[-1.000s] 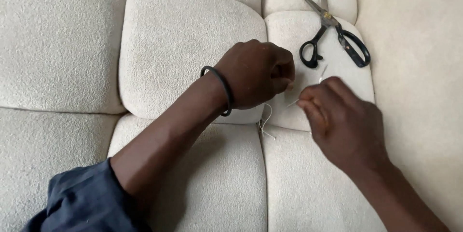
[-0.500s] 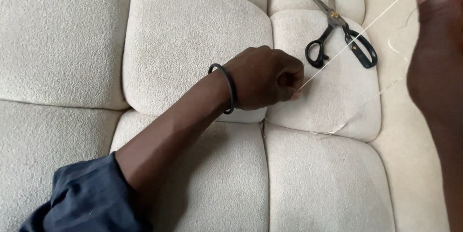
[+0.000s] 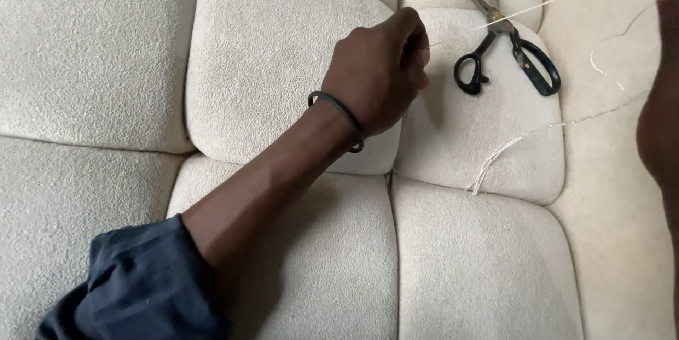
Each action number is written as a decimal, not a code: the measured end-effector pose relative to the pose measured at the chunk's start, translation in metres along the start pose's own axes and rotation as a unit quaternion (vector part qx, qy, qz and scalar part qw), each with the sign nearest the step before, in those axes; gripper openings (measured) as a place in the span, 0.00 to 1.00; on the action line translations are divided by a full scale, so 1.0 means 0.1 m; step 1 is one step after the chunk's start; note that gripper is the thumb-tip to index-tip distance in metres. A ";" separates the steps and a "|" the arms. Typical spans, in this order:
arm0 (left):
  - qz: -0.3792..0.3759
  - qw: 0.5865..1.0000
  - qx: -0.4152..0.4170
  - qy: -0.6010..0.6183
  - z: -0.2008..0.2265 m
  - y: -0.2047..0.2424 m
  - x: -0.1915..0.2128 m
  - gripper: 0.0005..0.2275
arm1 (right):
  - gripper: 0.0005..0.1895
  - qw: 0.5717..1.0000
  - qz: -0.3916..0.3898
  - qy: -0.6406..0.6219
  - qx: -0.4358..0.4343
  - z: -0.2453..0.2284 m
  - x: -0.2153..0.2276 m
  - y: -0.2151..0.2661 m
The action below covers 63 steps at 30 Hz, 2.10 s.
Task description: Sewing a tufted pattern into a sofa cushion using a needle, thread, and scissors.
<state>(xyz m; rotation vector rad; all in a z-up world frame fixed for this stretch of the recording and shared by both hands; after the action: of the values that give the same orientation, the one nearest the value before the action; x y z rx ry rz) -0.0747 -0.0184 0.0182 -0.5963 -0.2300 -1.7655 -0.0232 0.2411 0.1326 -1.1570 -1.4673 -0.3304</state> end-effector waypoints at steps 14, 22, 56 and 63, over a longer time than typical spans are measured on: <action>0.022 0.996 -0.021 -0.089 -0.13 -0.02 -0.08 0.04 | 0.18 0.927 -0.116 -0.075 -0.349 -1.22 -0.34 0.26; 0.054 0.993 -0.062 -0.081 -0.14 -0.03 -0.10 0.04 | 0.11 0.835 -0.270 -0.010 -0.479 -1.08 -0.79 0.61; 0.169 0.899 0.228 -0.333 0.13 1.89 -0.22 0.51 | 0.12 0.970 -0.180 0.149 -0.063 -0.69 -1.51 0.62; 0.186 0.919 0.200 -0.283 0.71 2.52 -0.42 0.33 | 0.12 0.961 -0.199 0.159 -0.109 -0.68 -1.48 0.55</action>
<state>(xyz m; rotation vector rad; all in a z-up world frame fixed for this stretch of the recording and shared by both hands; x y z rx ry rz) 0.1900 -0.0220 0.0185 -0.7784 -0.8045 -1.0992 0.0353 0.1478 0.0005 -0.9174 -1.3914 -0.9350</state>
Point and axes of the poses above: each hand's wrist, its own y-axis away from the middle knuckle, its own x-axis out of the back of the hand, z = x × y, the point moved 5 cm from there along -y, towards the middle knuckle, and after that the axes turned 6 degrees about -z, right-handed, at the moved point
